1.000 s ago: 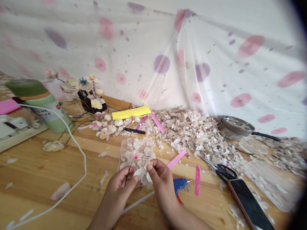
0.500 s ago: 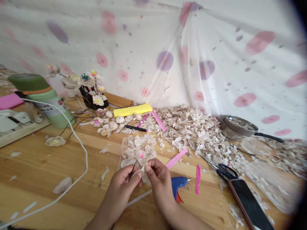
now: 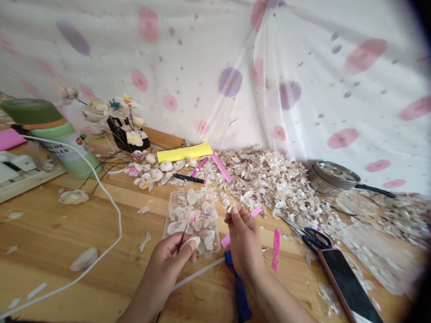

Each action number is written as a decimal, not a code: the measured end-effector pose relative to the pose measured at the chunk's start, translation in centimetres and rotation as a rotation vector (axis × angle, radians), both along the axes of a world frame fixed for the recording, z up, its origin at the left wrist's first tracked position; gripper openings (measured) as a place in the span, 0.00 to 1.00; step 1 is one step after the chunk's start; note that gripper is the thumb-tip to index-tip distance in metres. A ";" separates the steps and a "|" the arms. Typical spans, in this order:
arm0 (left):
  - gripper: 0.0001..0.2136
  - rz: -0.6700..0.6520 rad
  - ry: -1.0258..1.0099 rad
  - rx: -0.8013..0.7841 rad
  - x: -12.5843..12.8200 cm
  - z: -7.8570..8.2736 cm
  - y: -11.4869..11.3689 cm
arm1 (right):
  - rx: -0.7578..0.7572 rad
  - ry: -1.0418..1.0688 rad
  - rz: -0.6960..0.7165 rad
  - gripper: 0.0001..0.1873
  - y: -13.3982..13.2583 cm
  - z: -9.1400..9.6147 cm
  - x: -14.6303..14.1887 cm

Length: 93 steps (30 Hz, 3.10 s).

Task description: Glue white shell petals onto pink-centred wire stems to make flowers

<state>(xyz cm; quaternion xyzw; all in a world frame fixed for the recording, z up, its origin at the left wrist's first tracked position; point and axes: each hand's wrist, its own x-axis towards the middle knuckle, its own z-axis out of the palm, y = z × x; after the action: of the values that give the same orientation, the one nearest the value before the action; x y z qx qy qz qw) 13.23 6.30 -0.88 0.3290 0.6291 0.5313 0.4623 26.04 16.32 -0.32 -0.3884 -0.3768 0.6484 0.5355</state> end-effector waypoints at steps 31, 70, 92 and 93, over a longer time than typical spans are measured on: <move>0.10 0.005 0.073 0.077 -0.5 2.4 -0.1 | 0.224 -0.462 0.686 0.02 -2.5 2.6 1.0; 0.23 0.231 -0.232 0.045 -3.0 2.8 -0.9 | 0.056 -0.655 -0.059 0.18 -10.5 -4.9 13.8; 0.22 0.162 -0.176 -0.065 -5.3 2.8 1.3 | 1.080 -1.442 0.858 0.09 -0.9 0.5 -4.5; 0.21 0.174 -0.183 -0.059 -5.6 2.8 1.1 | 1.089 -1.454 0.874 0.08 -0.8 0.0 -4.8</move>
<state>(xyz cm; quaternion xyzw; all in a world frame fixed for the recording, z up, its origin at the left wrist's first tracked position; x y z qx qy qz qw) 7.65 7.45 1.90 0.2098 0.6259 0.5784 0.4792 21.27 15.54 -0.28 -0.2200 -0.9663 0.1334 -0.0045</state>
